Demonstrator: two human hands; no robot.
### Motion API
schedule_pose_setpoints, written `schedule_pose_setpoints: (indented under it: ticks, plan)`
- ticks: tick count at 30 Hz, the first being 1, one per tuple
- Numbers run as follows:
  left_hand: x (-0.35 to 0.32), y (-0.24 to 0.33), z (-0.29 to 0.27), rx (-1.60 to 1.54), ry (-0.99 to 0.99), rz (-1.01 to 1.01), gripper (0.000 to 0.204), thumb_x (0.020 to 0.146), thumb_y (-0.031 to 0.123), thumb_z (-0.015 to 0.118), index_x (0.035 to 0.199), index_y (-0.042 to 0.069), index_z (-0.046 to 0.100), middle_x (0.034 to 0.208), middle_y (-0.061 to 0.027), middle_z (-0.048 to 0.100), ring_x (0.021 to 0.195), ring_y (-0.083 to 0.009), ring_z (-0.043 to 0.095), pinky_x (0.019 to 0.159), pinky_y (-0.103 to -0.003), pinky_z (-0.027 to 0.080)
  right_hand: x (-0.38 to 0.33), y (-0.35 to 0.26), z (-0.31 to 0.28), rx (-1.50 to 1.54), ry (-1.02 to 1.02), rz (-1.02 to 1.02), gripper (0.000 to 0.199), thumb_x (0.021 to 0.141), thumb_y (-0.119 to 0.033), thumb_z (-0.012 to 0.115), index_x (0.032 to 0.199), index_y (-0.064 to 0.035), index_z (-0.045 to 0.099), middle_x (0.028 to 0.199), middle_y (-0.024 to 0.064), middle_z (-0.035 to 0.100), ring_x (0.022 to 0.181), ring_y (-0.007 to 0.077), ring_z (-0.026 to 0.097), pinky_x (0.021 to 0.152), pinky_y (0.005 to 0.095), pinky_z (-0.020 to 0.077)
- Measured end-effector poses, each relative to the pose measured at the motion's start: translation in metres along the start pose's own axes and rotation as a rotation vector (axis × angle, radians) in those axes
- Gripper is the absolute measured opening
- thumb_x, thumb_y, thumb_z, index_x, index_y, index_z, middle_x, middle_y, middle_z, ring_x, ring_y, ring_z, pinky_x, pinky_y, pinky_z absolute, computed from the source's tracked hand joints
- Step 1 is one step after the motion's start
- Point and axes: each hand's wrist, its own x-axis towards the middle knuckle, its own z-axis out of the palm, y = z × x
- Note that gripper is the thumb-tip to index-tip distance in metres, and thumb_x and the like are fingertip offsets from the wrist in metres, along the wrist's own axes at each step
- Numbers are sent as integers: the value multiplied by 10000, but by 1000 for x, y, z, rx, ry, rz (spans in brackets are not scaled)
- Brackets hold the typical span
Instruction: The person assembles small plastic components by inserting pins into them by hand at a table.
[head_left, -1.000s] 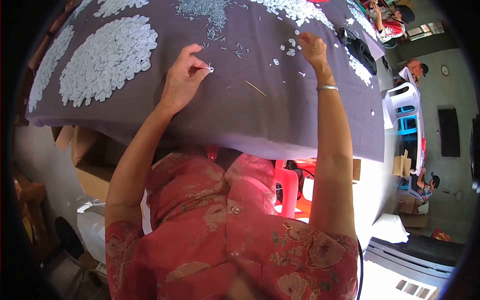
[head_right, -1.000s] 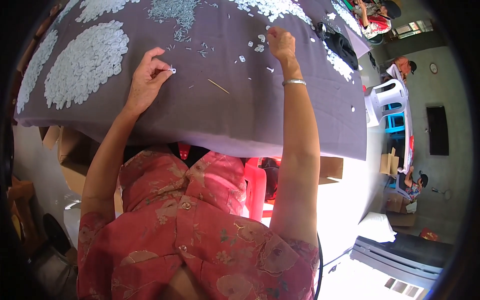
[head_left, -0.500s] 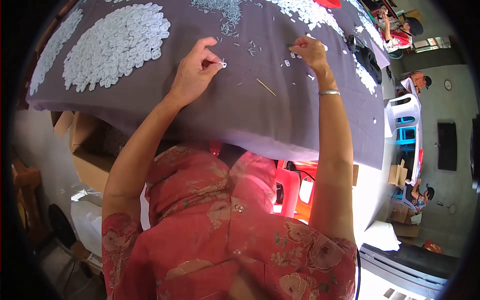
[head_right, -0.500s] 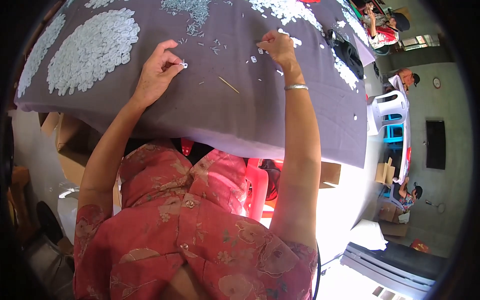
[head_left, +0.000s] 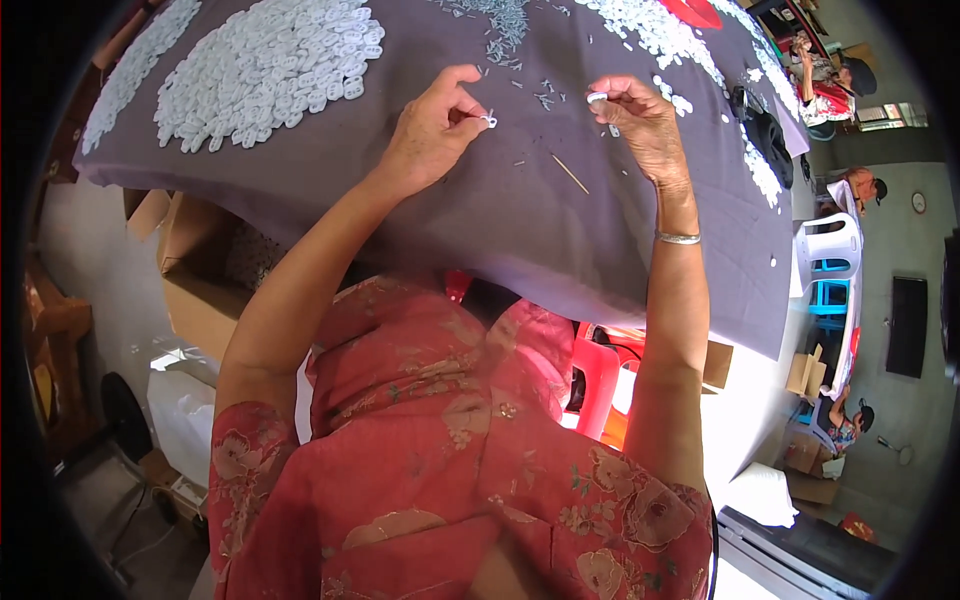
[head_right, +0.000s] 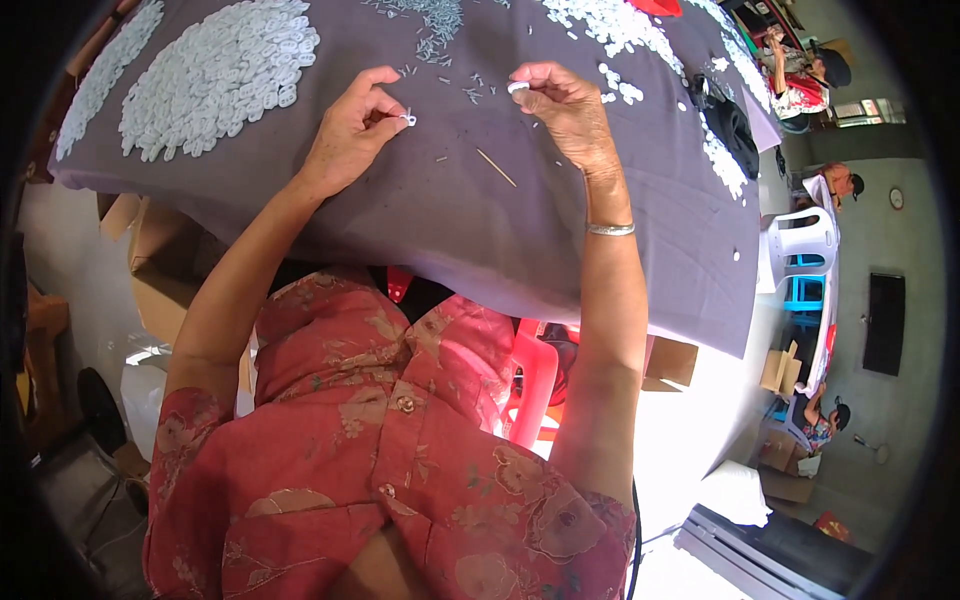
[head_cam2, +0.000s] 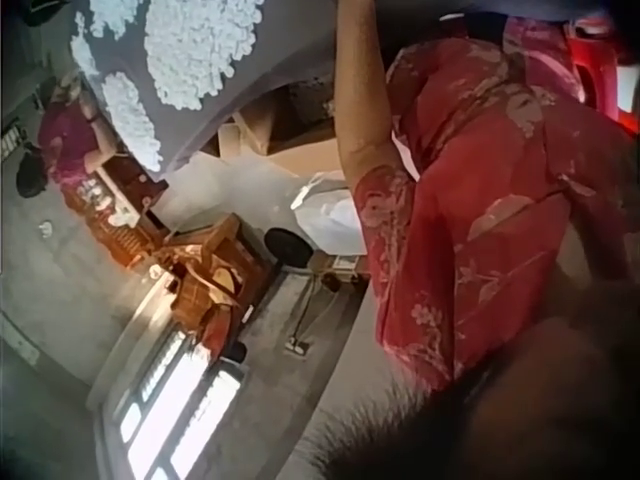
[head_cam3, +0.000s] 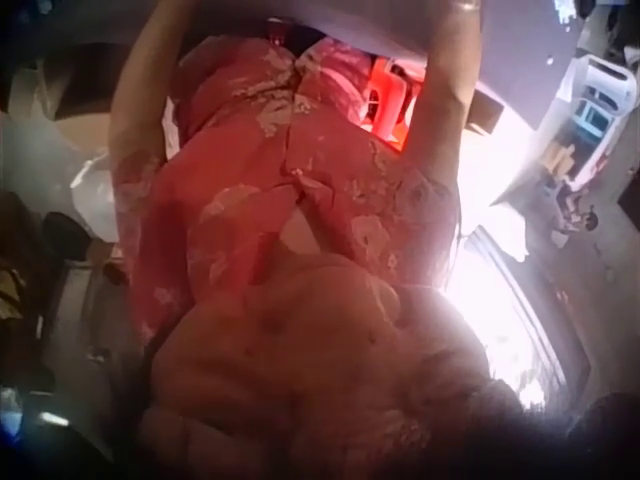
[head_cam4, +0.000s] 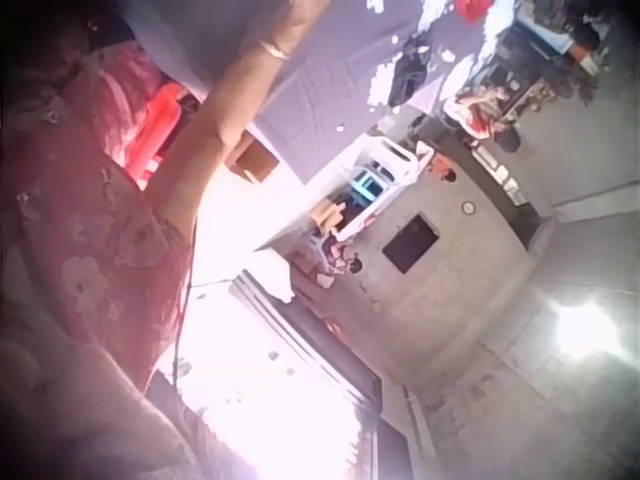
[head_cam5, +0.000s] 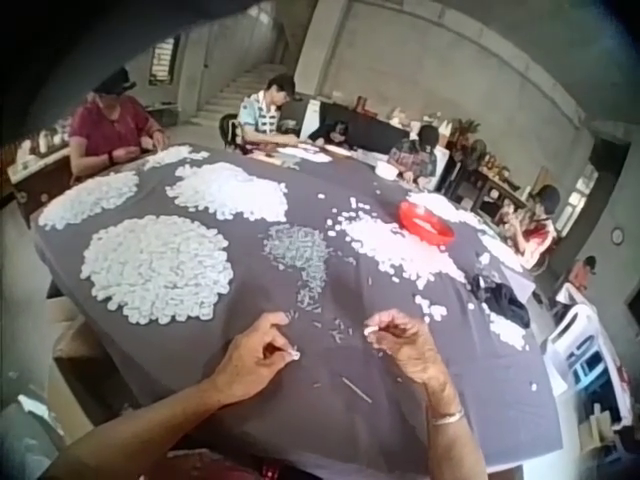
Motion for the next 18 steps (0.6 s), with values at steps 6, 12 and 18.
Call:
schedule_pose_setpoints:
  ticks: [6,12,18]
  plan:
    - [1,-2,1,7,13,35,430,826,68,640,1217,59,463,859,-61,664,751,-163,617,732,-298,492,-2,2,7,-293,4,12,111,851,-27,658,958,-30,688,872,-13,634,769,84,571,699,233,469]
    - [0,-1,-1,11,13,24,429,825,77,641,1216,61,465,856,-53,662,758,-163,617,734,-297,490,-1,-4,23,-895,-70,-242,100,820,-39,674,918,-21,664,841,61,649,747,147,607,689,265,494]
    - [0,-1,0,10,10,27,424,827,74,637,1214,63,467,854,-49,658,767,-162,617,736,-297,491,-15,15,31,-663,130,-120,137,788,-70,725,892,-15,655,803,54,659,683,151,625,626,282,504]
